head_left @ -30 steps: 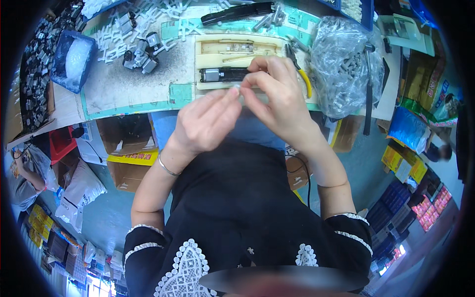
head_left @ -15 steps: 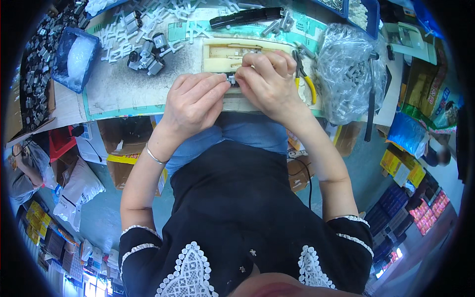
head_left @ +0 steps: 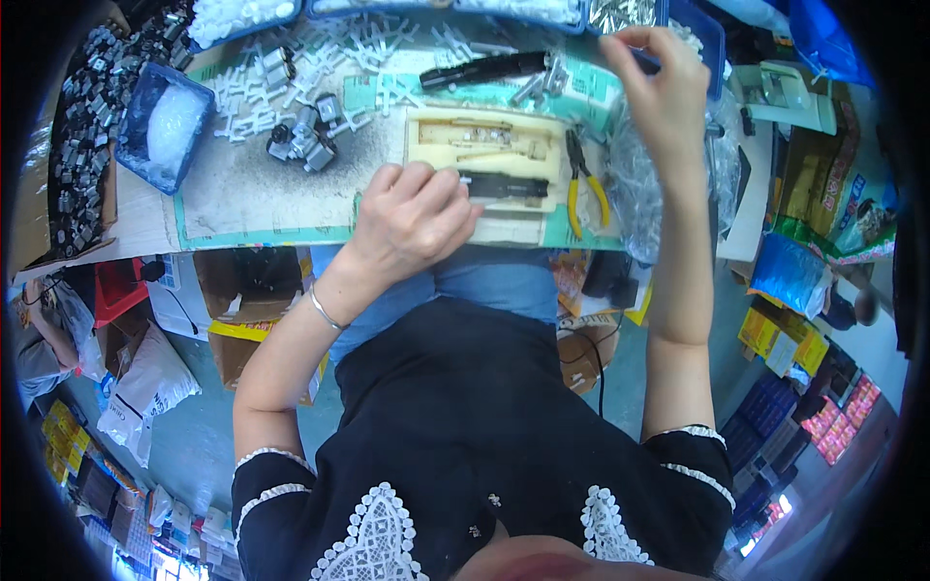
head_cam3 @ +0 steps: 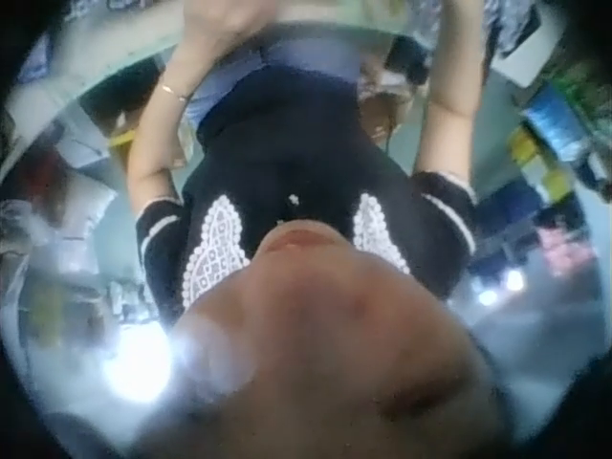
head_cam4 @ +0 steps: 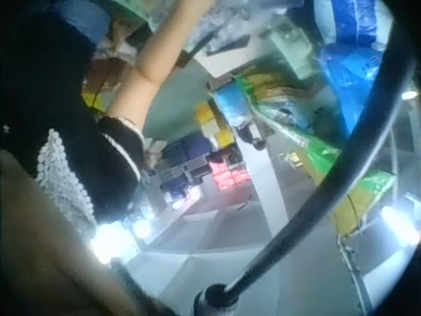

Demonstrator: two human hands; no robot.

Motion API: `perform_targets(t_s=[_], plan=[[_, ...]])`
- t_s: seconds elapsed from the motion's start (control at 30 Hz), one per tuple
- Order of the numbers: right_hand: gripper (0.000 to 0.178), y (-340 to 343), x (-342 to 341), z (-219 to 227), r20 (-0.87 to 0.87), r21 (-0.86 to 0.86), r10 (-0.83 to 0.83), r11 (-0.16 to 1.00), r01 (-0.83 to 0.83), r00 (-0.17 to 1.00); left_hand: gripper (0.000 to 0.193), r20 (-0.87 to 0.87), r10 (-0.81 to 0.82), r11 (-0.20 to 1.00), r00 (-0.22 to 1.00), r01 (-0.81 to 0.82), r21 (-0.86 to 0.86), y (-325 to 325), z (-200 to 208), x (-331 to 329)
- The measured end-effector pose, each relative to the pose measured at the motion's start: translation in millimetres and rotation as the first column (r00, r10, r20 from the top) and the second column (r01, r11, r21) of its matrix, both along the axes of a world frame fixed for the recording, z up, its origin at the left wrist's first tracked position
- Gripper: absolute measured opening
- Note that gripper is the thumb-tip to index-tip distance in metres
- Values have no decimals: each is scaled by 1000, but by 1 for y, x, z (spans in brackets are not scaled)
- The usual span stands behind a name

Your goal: The person assembles an electronic component by hand, joining plastic housing, metal contacts, and plastic gears with a manual screwdriver.

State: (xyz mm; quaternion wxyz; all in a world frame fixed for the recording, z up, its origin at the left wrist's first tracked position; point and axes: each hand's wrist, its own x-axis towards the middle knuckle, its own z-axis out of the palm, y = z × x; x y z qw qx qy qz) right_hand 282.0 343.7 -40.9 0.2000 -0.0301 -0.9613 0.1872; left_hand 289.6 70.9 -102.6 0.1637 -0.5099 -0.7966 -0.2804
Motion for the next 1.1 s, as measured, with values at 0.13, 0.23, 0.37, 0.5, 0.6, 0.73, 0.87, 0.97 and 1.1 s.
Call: perform_targets(t_s=[0.13,0.23,0.37,0.5,0.6,0.73,0.87,0.97,1.1], plan=[[17,51,-40,-26,-44,529,-108,841,114,993,17,-16,26,995,1000,-24,93,3,15,0],[13,51,-54,-27,36,586,-117,807,74,992,16,59,90,986,994,-98,135,0,43,-30],[12,49,-58,-28,29,549,-98,833,66,995,10,28,336,926,941,-336,175,13,45,-88],[9,51,-56,-28,-28,333,-83,939,88,996,8,-76,382,924,921,-384,-2,35,35,-123],[7,51,-53,-26,-77,142,-86,985,96,993,5,-155,353,919,923,-373,-124,46,36,-141],[7,55,-52,-30,-86,43,-76,996,80,993,7,-221,294,907,930,-345,-243,55,40,-159],[10,51,-47,-23,-138,-59,-88,995,80,987,6,-242,185,925,952,-252,-284,54,42,-161],[10,23,-36,-12,-153,-283,-71,959,25,986,7,-146,228,954,963,-251,-162,46,37,-159],[10,-16,-26,-8,-172,-500,27,859,-111,985,7,-220,195,933,956,-250,-257,51,42,-167]])
